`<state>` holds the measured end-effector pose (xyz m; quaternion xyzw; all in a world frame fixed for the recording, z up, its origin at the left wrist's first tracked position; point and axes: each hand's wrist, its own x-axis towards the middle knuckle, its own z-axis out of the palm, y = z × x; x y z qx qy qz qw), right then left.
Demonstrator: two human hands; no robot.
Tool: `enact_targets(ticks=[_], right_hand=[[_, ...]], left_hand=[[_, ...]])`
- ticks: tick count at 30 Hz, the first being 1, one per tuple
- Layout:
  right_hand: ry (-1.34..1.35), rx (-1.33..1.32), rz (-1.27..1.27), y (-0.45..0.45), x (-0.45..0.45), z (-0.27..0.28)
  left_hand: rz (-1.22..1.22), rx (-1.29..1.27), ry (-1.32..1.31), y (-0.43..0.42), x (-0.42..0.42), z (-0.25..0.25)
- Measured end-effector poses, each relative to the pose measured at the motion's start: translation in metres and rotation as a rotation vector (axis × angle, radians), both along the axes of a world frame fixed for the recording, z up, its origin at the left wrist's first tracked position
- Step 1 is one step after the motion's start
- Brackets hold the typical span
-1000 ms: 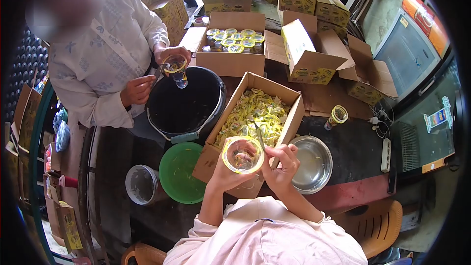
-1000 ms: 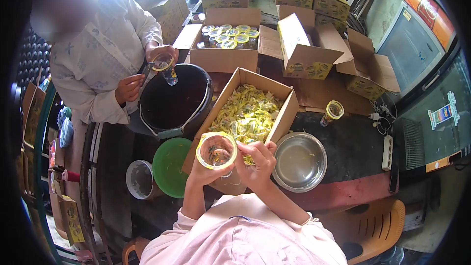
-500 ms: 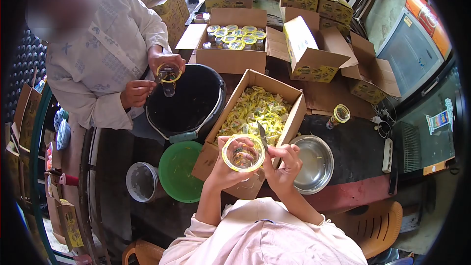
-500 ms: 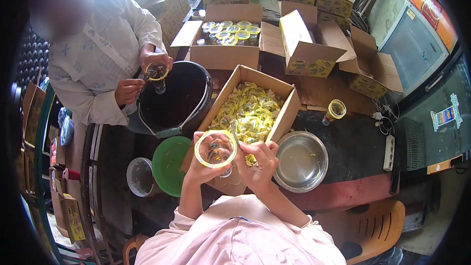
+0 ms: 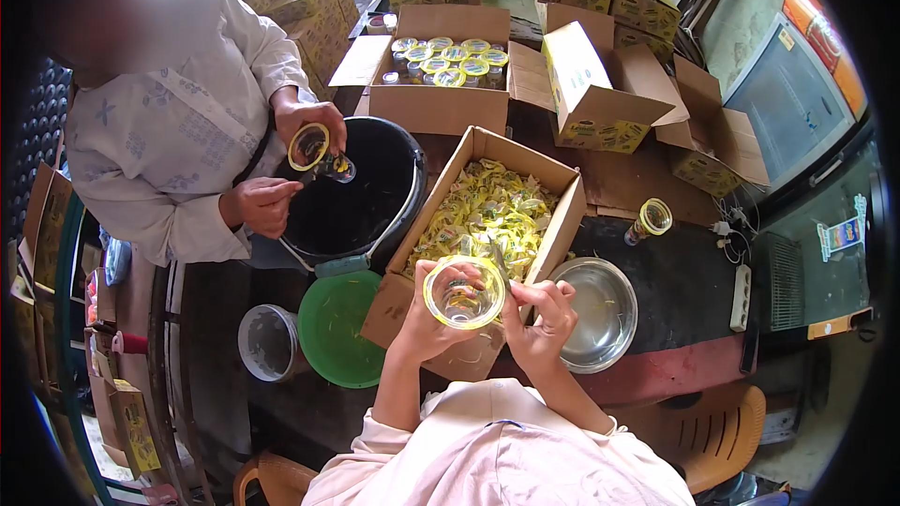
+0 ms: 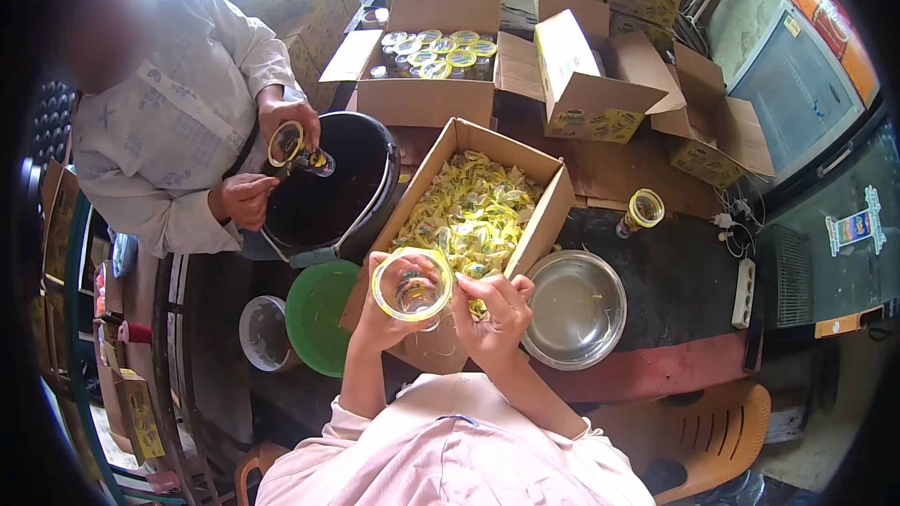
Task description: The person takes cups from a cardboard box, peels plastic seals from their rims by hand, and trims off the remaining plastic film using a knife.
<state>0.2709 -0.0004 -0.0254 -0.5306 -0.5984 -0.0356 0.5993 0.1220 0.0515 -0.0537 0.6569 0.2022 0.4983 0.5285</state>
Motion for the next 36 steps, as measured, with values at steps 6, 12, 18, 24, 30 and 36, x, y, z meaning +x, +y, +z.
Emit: enact_targets(ticks=[6,12,18,24,30,36], right_hand=[[0.005,-0.002,-0.037,0.006,0.001,0.006],[-0.025,0.004,-0.065,0.013,0.003,0.014],[-0.044,0.024,-0.086,0.024,-0.003,0.023],[-0.057,0.003,-0.082,0.031,-0.009,0.029],[-0.076,-0.007,-0.075,0.041,-0.010,0.039],[-0.050,-0.018,-0.052,0.047,-0.009,0.038]], left_hand=[[-0.042,0.000,0.019,0.009,0.005,0.007],[-0.074,-0.040,0.009,0.019,0.005,0.013],[0.062,-0.017,0.094,0.021,0.005,0.030],[0.147,-0.024,0.063,0.022,0.007,0.031],[0.110,-0.039,0.101,0.029,0.000,0.038],[0.069,-0.008,0.137,0.032,-0.003,0.044]])
